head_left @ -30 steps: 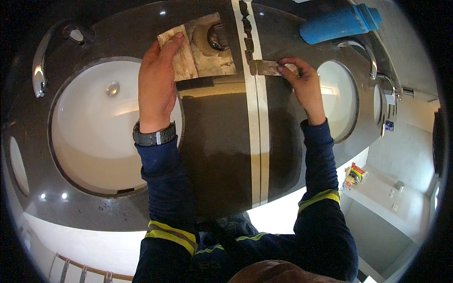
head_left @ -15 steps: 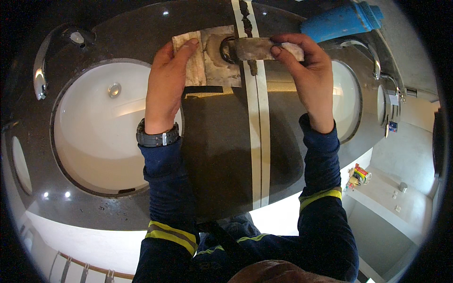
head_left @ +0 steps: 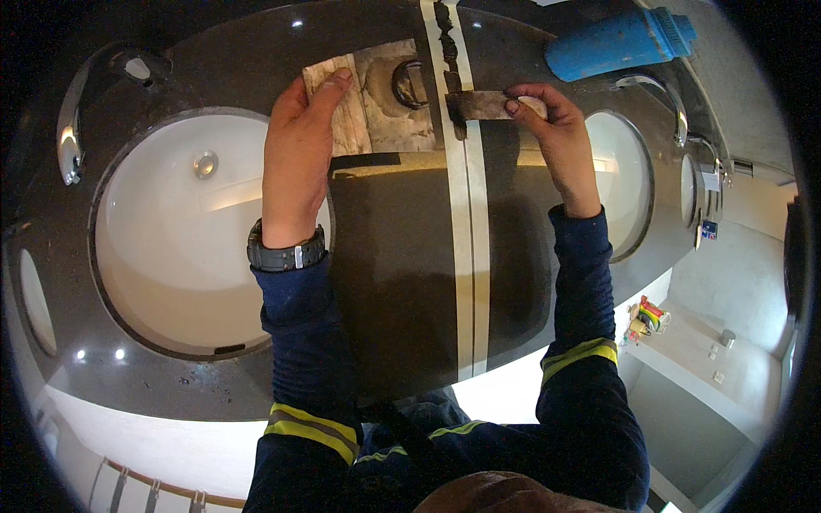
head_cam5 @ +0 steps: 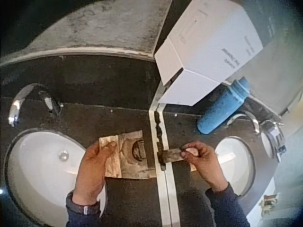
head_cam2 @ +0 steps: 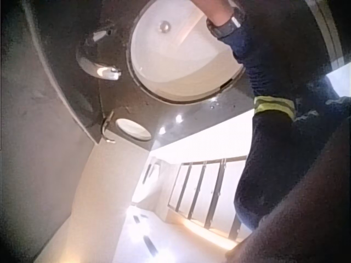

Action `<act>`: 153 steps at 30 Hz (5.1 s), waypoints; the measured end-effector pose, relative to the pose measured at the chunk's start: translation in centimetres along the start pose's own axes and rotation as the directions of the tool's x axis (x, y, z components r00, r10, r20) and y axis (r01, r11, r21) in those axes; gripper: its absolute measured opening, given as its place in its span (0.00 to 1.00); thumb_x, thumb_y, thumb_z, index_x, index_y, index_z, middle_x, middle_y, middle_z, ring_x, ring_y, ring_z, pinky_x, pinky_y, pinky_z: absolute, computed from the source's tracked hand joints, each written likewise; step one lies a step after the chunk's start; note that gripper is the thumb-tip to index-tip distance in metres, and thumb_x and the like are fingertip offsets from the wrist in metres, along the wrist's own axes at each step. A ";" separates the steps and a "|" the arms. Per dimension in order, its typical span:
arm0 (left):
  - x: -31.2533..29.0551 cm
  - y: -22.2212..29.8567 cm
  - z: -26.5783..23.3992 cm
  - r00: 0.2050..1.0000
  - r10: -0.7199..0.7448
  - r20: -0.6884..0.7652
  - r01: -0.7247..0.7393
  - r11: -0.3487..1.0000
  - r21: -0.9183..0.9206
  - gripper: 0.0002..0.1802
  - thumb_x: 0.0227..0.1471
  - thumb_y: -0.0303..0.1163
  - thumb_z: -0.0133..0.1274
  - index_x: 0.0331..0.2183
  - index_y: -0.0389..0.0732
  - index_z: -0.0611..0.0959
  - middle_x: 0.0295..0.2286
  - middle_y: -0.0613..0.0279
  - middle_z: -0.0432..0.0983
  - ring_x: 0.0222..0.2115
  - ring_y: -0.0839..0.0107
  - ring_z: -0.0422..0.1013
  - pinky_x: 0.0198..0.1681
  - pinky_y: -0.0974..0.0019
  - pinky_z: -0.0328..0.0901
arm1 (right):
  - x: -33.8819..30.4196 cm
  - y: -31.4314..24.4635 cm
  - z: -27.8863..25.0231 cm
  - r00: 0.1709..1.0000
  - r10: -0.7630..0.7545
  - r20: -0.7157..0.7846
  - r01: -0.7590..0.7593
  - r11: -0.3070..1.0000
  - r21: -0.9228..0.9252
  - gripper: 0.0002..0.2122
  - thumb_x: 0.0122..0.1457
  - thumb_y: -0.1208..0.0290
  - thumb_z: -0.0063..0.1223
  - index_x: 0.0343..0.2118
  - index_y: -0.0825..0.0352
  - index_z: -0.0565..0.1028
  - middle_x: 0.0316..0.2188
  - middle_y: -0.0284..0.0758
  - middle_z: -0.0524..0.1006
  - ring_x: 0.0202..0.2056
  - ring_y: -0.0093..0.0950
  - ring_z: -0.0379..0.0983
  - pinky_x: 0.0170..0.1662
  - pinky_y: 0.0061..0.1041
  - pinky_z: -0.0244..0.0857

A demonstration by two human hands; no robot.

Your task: The person applies a white adhesive or sealant along the seam of a bathroom vanity countertop using a small putty knife. They repeatedly scoop material from a larger trowel and spread it into the joint between the countertop and wall.

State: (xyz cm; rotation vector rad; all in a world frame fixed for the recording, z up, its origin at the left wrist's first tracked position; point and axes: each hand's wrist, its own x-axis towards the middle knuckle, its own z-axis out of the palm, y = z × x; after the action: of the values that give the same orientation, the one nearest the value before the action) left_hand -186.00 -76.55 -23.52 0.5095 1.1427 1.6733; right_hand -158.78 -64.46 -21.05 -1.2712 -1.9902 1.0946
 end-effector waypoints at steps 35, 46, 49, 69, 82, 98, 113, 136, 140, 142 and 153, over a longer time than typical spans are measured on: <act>-0.2 0.5 -0.6 0.999 0.013 -0.051 -0.018 0.995 -0.095 0.16 0.62 0.36 0.54 0.46 0.35 0.82 0.38 0.62 0.81 0.37 0.76 0.75 0.43 0.71 0.68 | 11.8 -0.7 4.3 0.816 -0.563 -0.131 0.327 0.637 -0.698 0.16 0.61 0.53 0.60 0.42 0.59 0.84 0.29 0.39 0.84 0.28 0.34 0.82 0.32 0.29 0.73; -0.4 0.8 -0.3 0.998 0.002 -0.070 -0.007 0.998 -0.068 0.16 0.62 0.37 0.54 0.45 0.35 0.82 0.38 0.61 0.82 0.37 0.75 0.76 0.42 0.71 0.68 | 12.0 -0.7 3.3 0.808 -0.589 0.024 0.369 0.473 -0.800 0.13 0.61 0.61 0.57 0.47 0.57 0.81 0.38 0.39 0.83 0.38 0.42 0.81 0.41 0.39 0.74; -0.3 0.8 -0.2 0.998 0.011 -0.055 -0.014 0.998 -0.053 0.16 0.62 0.37 0.53 0.45 0.35 0.82 0.38 0.61 0.82 0.37 0.75 0.76 0.42 0.71 0.68 | 12.4 -0.3 2.9 0.773 -0.630 0.076 0.419 0.415 -0.808 0.12 0.62 0.64 0.55 0.47 0.57 0.80 0.41 0.41 0.82 0.41 0.43 0.79 0.44 0.39 0.74; 0.5 -0.3 -1.0 1.000 0.004 0.019 -0.001 0.994 -0.107 0.16 0.65 0.33 0.51 0.48 0.32 0.80 0.39 0.62 0.80 0.39 0.77 0.74 0.45 0.74 0.67 | 11.9 -4.2 4.5 0.811 -0.572 0.122 0.442 0.462 -0.769 0.09 0.58 0.72 0.54 0.37 0.67 0.82 0.30 0.50 0.80 0.34 0.51 0.78 0.39 0.45 0.71; 0.6 -0.1 -0.9 0.999 -0.050 0.001 0.049 0.988 -0.148 0.14 0.65 0.32 0.49 0.44 0.33 0.82 0.36 0.63 0.81 0.35 0.76 0.76 0.40 0.73 0.69 | 13.0 -5.0 3.5 0.879 -0.416 0.234 0.446 0.539 -0.715 0.12 0.59 0.71 0.51 0.40 0.70 0.82 0.36 0.52 0.81 0.39 0.50 0.78 0.44 0.43 0.71; 0.8 -0.1 -1.1 0.998 -0.050 0.045 0.059 0.976 -0.210 0.13 0.65 0.31 0.49 0.44 0.33 0.81 0.36 0.62 0.82 0.33 0.75 0.77 0.39 0.73 0.70 | 10.5 -7.2 2.1 0.945 -0.091 0.315 0.311 0.555 -0.772 0.09 0.59 0.72 0.53 0.37 0.72 0.80 0.31 0.52 0.79 0.33 0.49 0.77 0.36 0.40 0.69; 0.7 -0.1 -0.8 0.998 -0.050 0.033 0.056 0.975 -0.214 0.13 0.65 0.30 0.49 0.45 0.32 0.80 0.36 0.61 0.81 0.35 0.74 0.77 0.39 0.73 0.71 | 5.1 -4.2 0.9 0.939 -0.121 0.322 0.327 0.601 -0.729 0.12 0.65 0.69 0.54 0.49 0.64 0.80 0.41 0.43 0.83 0.42 0.37 0.81 0.46 0.33 0.72; 0.5 0.2 -0.4 0.999 -0.042 -0.008 0.040 0.981 -0.192 0.15 0.64 0.30 0.51 0.47 0.30 0.79 0.40 0.59 0.81 0.38 0.72 0.78 0.43 0.71 0.72 | -5.6 -7.7 2.1 0.953 0.019 0.302 0.189 0.741 -0.644 0.12 0.58 0.75 0.58 0.46 0.61 0.82 0.35 0.43 0.77 0.36 0.44 0.77 0.40 0.38 0.70; 0.4 0.1 -0.2 0.999 -0.029 -0.025 0.024 0.984 -0.175 0.15 0.64 0.30 0.51 0.47 0.30 0.79 0.40 0.58 0.81 0.39 0.72 0.78 0.43 0.71 0.72 | -6.7 -7.6 1.5 0.962 -0.019 0.274 0.190 0.766 -0.615 0.13 0.58 0.74 0.58 0.47 0.63 0.81 0.32 0.44 0.76 0.36 0.44 0.77 0.41 0.37 0.71; 0.3 0.2 -0.3 1.000 -0.025 -0.011 0.022 0.984 -0.178 0.15 0.64 0.30 0.51 0.48 0.30 0.79 0.40 0.58 0.81 0.39 0.72 0.78 0.43 0.71 0.72 | -6.8 -7.0 0.7 0.978 -0.122 0.168 0.197 0.803 -0.563 0.13 0.60 0.74 0.57 0.47 0.65 0.81 0.34 0.41 0.78 0.34 0.38 0.76 0.39 0.33 0.70; 0.1 0.1 -0.2 0.999 -0.015 0.037 0.023 0.972 -0.233 0.15 0.63 0.31 0.52 0.47 0.32 0.79 0.39 0.59 0.82 0.39 0.71 0.79 0.43 0.70 0.72 | -9.5 -1.3 -2.0 0.939 0.265 0.218 -0.330 0.870 0.366 0.13 0.63 0.71 0.58 0.50 0.63 0.81 0.43 0.28 0.83 0.34 0.13 0.71 0.35 0.15 0.64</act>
State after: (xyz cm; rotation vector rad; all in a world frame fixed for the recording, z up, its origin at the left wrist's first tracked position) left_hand -186.31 -76.53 -23.53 0.3757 0.9068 1.7477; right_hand -153.90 -72.65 -18.99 -1.3227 -1.5870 1.7029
